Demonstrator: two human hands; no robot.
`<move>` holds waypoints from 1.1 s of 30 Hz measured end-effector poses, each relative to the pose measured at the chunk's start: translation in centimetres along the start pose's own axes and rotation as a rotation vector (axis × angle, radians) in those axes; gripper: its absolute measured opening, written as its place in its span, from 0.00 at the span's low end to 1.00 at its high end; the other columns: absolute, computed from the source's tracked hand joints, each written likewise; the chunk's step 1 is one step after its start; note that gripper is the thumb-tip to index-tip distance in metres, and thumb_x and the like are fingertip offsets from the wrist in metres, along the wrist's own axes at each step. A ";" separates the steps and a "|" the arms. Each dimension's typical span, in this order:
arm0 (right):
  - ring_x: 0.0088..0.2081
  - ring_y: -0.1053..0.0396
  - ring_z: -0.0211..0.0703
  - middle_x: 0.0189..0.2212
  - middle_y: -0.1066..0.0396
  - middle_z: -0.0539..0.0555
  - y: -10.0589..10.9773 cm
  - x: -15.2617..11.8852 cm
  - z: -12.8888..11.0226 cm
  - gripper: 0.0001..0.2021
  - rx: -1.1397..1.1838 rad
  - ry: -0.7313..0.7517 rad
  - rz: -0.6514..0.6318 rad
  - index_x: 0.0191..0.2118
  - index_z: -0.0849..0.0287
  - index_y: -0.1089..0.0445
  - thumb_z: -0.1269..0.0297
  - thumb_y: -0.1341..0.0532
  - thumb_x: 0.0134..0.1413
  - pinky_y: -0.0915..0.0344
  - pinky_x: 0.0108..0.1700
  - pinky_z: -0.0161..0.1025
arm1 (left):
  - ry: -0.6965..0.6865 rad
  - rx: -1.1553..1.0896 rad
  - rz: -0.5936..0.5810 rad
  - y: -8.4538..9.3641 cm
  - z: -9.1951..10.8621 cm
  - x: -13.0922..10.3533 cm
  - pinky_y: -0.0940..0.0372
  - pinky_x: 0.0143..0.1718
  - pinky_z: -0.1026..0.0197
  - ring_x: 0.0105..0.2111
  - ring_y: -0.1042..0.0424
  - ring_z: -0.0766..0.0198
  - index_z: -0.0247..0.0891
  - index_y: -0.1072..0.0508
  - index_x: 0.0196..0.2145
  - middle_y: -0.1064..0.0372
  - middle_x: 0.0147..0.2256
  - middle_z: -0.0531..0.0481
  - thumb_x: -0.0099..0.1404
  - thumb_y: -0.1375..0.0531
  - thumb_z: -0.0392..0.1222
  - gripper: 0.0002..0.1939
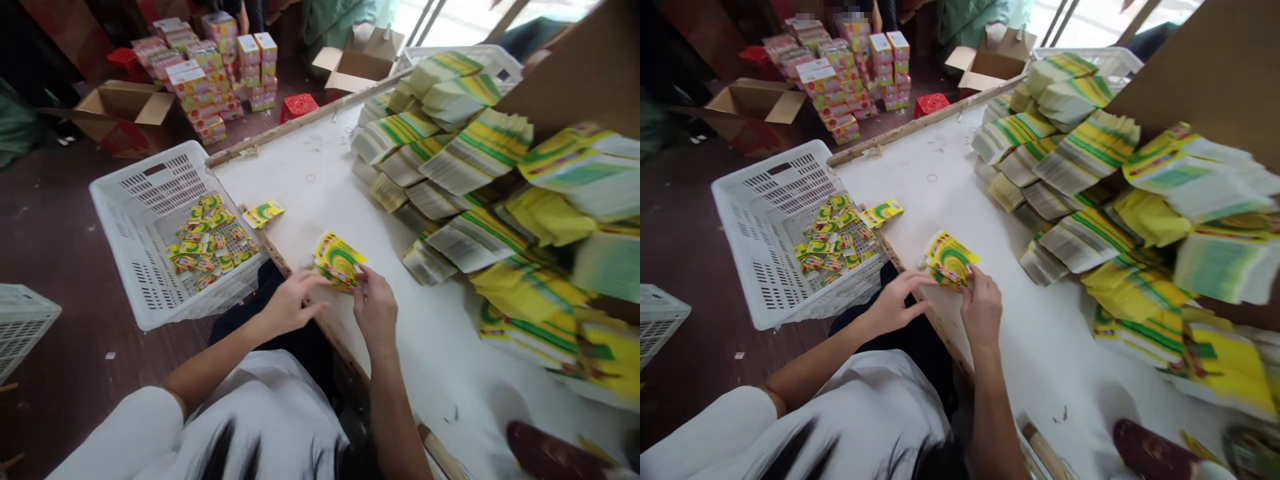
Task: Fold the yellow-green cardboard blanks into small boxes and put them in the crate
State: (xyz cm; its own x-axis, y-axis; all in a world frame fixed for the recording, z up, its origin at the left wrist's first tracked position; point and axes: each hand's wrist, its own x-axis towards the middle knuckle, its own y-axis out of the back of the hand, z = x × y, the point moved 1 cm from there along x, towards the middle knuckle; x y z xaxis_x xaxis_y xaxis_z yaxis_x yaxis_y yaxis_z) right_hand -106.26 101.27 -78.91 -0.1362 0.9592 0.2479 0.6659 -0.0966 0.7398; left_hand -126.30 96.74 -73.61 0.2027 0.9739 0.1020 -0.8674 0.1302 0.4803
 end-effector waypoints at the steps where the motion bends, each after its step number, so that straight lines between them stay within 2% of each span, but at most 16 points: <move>1: 0.46 0.29 0.54 0.43 0.25 0.61 0.1 0.1 0.0 0.20 0.022 0.007 -0.014 0.56 0.59 0.33 0.68 0.45 0.57 0.32 0.51 0.54 | -0.066 0.082 0.036 0.2 0.3 0.9 0.37 0.60 0.48 0.56 0.31 0.53 0.40 0.28 0.53 0.29 0.54 0.40 0.67 0.38 0.46 0.18; 4: 0.44 0.28 0.53 0.43 0.25 0.61 0.3 0.3 0.0 0.20 0.039 0.014 -0.033 0.55 0.60 0.33 0.68 0.45 0.57 0.30 0.50 0.54 | -0.211 0.337 -0.035 -0.3 0.2 5.2 0.47 0.67 0.42 0.66 0.43 0.46 0.38 0.35 0.60 0.40 0.64 0.35 0.58 0.30 0.52 0.37; 6: 0.44 0.28 0.52 0.42 0.25 0.60 0.4 0.3 0.0 0.19 0.040 0.006 -0.030 0.55 0.59 0.32 0.68 0.45 0.58 0.30 0.50 0.54 | -0.211 0.518 -0.175 -1.3 -0.5 8.7 0.56 0.68 0.36 0.70 0.53 0.38 0.33 0.42 0.65 0.50 0.68 0.29 0.46 0.24 0.52 0.55; 7: 0.44 0.28 0.52 0.43 0.25 0.60 0.4 0.3 0.0 0.20 0.047 0.000 -0.028 0.55 0.59 0.32 0.68 0.45 0.58 0.30 0.50 0.54 | -0.203 0.596 -0.276 -1.7 -0.9 10.3 0.58 0.68 0.35 0.69 0.53 0.36 0.30 0.44 0.66 0.51 0.68 0.26 0.43 0.23 0.52 0.59; 10: 0.47 0.28 0.52 0.45 0.26 0.60 0.4 0.4 0.0 0.21 0.071 -0.008 -0.024 0.57 0.59 0.34 0.68 0.43 0.57 0.29 0.51 0.53 | -0.184 0.733 -0.550 -2.7 -2.0 13.5 0.48 0.64 0.38 0.60 0.37 0.34 0.24 0.37 0.60 0.35 0.57 0.25 0.45 0.25 0.54 0.51; 12: 0.48 0.29 0.53 0.47 0.26 0.61 0.5 0.5 -0.2 0.21 0.058 -0.011 -0.016 0.57 0.59 0.33 0.68 0.43 0.57 0.30 0.52 0.54 | -0.176 0.754 -0.613 -2.9 -2.2 13.7 0.38 0.56 0.46 0.51 0.29 0.39 0.26 0.31 0.53 0.29 0.49 0.29 0.48 0.28 0.55 0.41; 14: 0.49 0.29 0.54 0.47 0.25 0.61 0.6 0.5 -0.5 0.19 0.041 -0.003 -0.033 0.55 0.58 0.32 0.69 0.43 0.58 0.31 0.53 0.54 | -0.163 0.742 -0.570 -2.8 -2.3 12.7 0.35 0.49 0.50 0.46 0.27 0.43 0.28 0.29 0.50 0.28 0.47 0.32 0.52 0.31 0.57 0.35; 17: 0.47 0.30 0.54 0.44 0.26 0.59 0.7 0.4 -1.3 0.18 0.036 0.027 -0.107 0.54 0.57 0.32 0.71 0.44 0.59 0.31 0.51 0.54 | -0.155 0.731 -0.448 -2.7 -2.6 10.4 0.35 0.48 0.48 0.46 0.27 0.43 0.28 0.31 0.53 0.29 0.47 0.33 0.56 0.34 0.59 0.36; 22: 0.45 0.31 0.53 0.43 0.29 0.60 0.7 0.0 -1.9 0.16 0.106 -0.009 -0.082 0.52 0.57 0.33 0.69 0.42 0.57 0.31 0.50 0.54 | -0.180 0.710 -0.417 -2.6 -3.2 8.7 0.40 0.57 0.43 0.55 0.31 0.39 0.25 0.42 0.63 0.32 0.55 0.28 0.54 0.31 0.59 0.49; 24: 0.42 0.30 0.51 0.41 0.29 0.57 1.0 -0.1 -1.6 0.18 0.212 -0.090 -0.064 0.52 0.57 0.34 0.67 0.39 0.54 0.29 0.46 0.52 | -0.254 0.643 -0.319 -2.1 -2.8 8.1 0.49 0.64 0.39 0.63 0.39 0.37 0.28 0.46 0.66 0.40 0.62 0.27 0.53 0.30 0.60 0.54; 25: 0.39 0.29 0.49 0.39 0.30 0.55 1.3 -0.1 -1.5 0.20 0.289 -0.143 -0.045 0.52 0.57 0.35 0.65 0.36 0.53 0.28 0.43 0.50 | -0.300 0.588 -0.213 -1.8 -2.3 7.6 0.56 0.67 0.38 0.66 0.45 0.37 0.31 0.49 0.67 0.44 0.65 0.27 0.52 0.30 0.62 0.56; 27: 0.35 0.29 0.44 0.35 0.31 0.50 2.2 -0.2 -1.4 0.24 0.501 -0.247 0.023 0.50 0.54 0.37 0.62 0.31 0.48 0.28 0.38 0.44 | -0.325 0.417 0.080 -1.2 -1.3 6.1 0.64 0.70 0.37 0.70 0.53 0.38 0.35 0.57 0.70 0.52 0.68 0.28 0.53 0.33 0.69 0.61; 29: 0.33 0.30 0.41 0.31 0.32 0.46 2.9 -0.3 -1.9 0.27 0.721 -0.316 0.097 0.47 0.53 0.39 0.62 0.27 0.43 0.29 0.37 0.41 | -0.250 0.142 0.353 -1.0 -0.4 4.3 0.61 0.71 0.39 0.70 0.55 0.40 0.38 0.64 0.70 0.55 0.69 0.29 0.52 0.37 0.75 0.64; 30: 0.33 0.30 0.40 0.31 0.32 0.45 3.1 -0.3 -2.4 0.28 0.807 -0.326 0.110 0.47 0.52 0.40 0.62 0.26 0.41 0.29 0.36 0.39 | -0.191 -0.033 0.424 -1.2 0.0 3.6 0.57 0.70 0.40 0.70 0.54 0.41 0.40 0.65 0.70 0.55 0.69 0.30 0.51 0.37 0.76 0.65; 31: 0.33 0.29 0.39 0.31 0.32 0.45 3.1 -0.4 -3.1 0.29 0.867 -0.321 0.101 0.47 0.52 0.40 0.64 0.26 0.41 0.29 0.37 0.38 | -0.124 -0.233 0.439 -1.5 0.3 3.0 0.52 0.69 0.40 0.70 0.52 0.42 0.41 0.64 0.70 0.56 0.70 0.31 0.52 0.37 0.75 0.63; 33: 0.34 0.30 0.38 0.31 0.31 0.46 2.7 -0.6 -5.0 0.28 0.916 -0.271 0.042 0.48 0.52 0.38 0.66 0.26 0.42 0.30 0.36 0.37 | 0.016 -0.657 0.342 -2.5 0.9 2.6 0.43 0.65 0.41 0.67 0.44 0.44 0.42 0.56 0.69 0.49 0.68 0.34 0.58 0.39 0.72 0.53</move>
State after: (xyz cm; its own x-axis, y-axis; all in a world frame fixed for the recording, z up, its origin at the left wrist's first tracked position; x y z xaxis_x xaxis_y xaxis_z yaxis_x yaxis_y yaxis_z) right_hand -107.99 99.11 -73.92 -0.0010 0.9997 0.0251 0.9974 0.0028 -0.0722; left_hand -123.15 98.74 -73.75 -0.1298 0.9819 0.1378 -0.9752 -0.1013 -0.1970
